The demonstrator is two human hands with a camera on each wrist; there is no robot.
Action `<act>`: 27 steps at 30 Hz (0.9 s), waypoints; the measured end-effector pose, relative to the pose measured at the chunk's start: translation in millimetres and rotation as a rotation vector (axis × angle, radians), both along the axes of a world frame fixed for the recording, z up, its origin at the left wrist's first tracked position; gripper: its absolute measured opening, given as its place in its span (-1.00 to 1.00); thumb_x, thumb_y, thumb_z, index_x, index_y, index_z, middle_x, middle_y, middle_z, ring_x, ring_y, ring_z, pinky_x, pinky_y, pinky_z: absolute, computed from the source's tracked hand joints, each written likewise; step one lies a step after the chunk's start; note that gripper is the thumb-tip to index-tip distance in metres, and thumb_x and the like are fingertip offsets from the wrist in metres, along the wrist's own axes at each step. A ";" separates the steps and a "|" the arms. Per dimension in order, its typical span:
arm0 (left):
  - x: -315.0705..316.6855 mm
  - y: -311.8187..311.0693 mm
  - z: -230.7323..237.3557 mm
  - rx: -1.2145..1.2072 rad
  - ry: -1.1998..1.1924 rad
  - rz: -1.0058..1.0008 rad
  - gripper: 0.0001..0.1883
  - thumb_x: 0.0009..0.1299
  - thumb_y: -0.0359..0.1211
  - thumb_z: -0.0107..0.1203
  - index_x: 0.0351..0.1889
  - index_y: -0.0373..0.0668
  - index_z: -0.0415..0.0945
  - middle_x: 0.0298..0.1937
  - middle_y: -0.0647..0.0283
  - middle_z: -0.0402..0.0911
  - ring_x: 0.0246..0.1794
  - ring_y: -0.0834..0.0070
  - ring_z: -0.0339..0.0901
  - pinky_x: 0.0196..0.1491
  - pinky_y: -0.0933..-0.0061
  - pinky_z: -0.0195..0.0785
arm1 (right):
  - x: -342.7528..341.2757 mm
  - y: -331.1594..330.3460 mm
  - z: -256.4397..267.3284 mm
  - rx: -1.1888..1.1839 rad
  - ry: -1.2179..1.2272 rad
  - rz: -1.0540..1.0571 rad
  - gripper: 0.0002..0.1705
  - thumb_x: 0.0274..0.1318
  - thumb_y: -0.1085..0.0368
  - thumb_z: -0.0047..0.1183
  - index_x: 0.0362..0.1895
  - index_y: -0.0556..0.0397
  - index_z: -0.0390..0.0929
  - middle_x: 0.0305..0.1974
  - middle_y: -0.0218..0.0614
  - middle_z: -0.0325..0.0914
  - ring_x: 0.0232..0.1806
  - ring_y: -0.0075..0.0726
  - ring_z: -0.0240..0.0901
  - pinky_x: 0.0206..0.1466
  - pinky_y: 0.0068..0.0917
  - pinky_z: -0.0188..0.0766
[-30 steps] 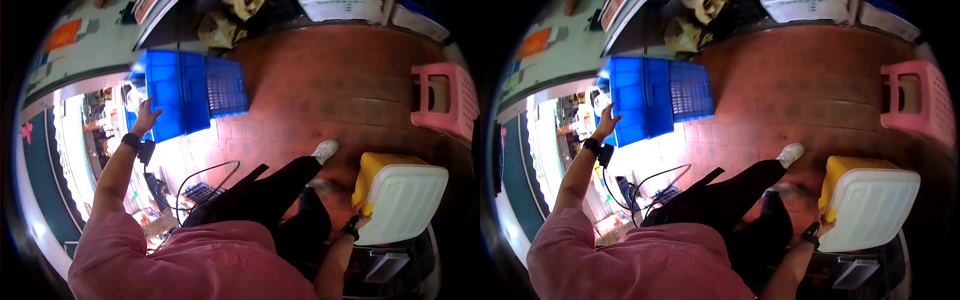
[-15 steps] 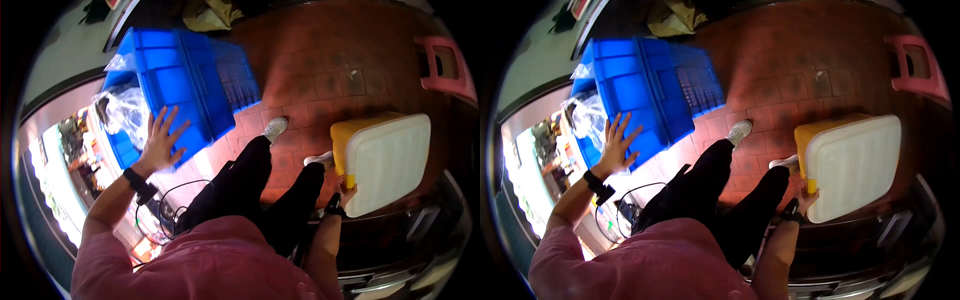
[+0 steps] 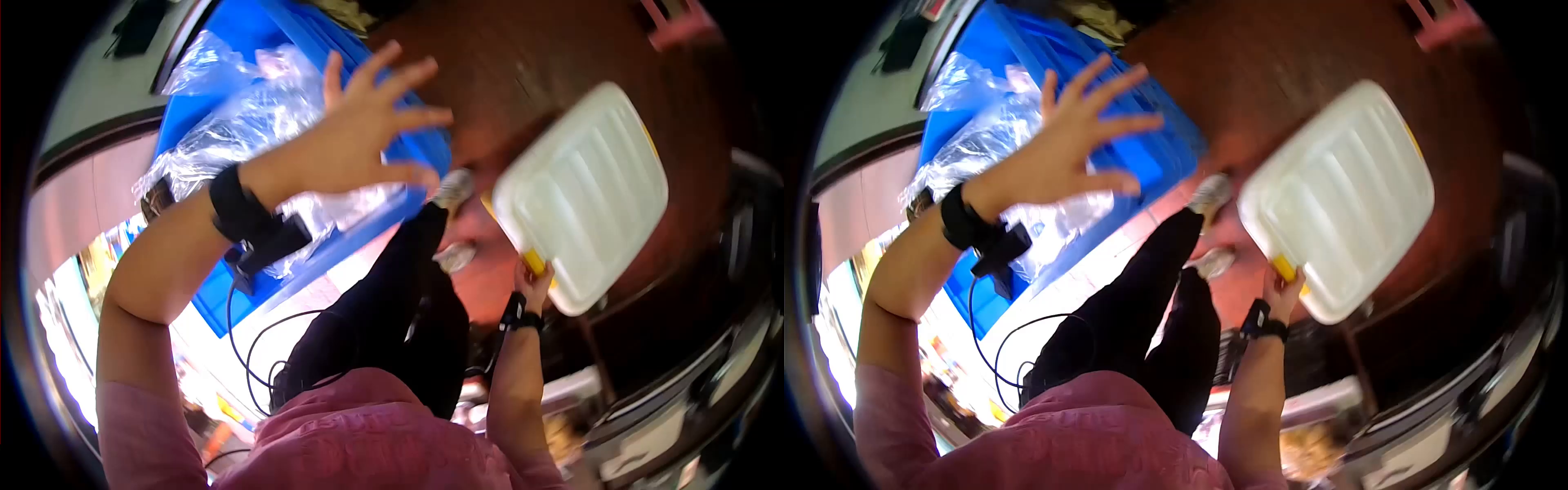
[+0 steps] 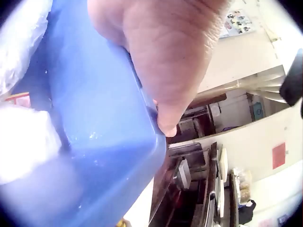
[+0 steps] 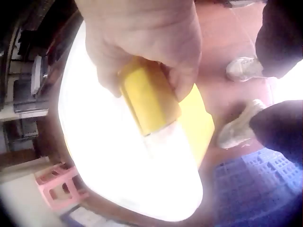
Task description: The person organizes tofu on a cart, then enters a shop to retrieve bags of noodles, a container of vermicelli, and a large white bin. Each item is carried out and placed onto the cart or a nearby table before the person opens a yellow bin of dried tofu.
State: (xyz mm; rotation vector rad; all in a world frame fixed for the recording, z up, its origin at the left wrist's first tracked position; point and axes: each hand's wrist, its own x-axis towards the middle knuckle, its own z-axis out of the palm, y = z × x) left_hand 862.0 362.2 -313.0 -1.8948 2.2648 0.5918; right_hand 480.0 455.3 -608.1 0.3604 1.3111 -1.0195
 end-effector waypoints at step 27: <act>-140.3 304.3 -250.3 0.311 -0.104 -0.484 -0.17 0.09 0.15 0.06 0.26 -0.05 0.11 0.27 -0.17 0.05 0.28 -0.09 -0.02 0.22 -0.11 -0.11 | 140.6 550.7 -20.5 0.151 0.075 -0.305 -0.50 -0.08 0.30 0.04 0.02 0.08 0.25 -0.09 -0.23 0.35 -0.02 -0.19 0.33 0.04 -0.28 0.35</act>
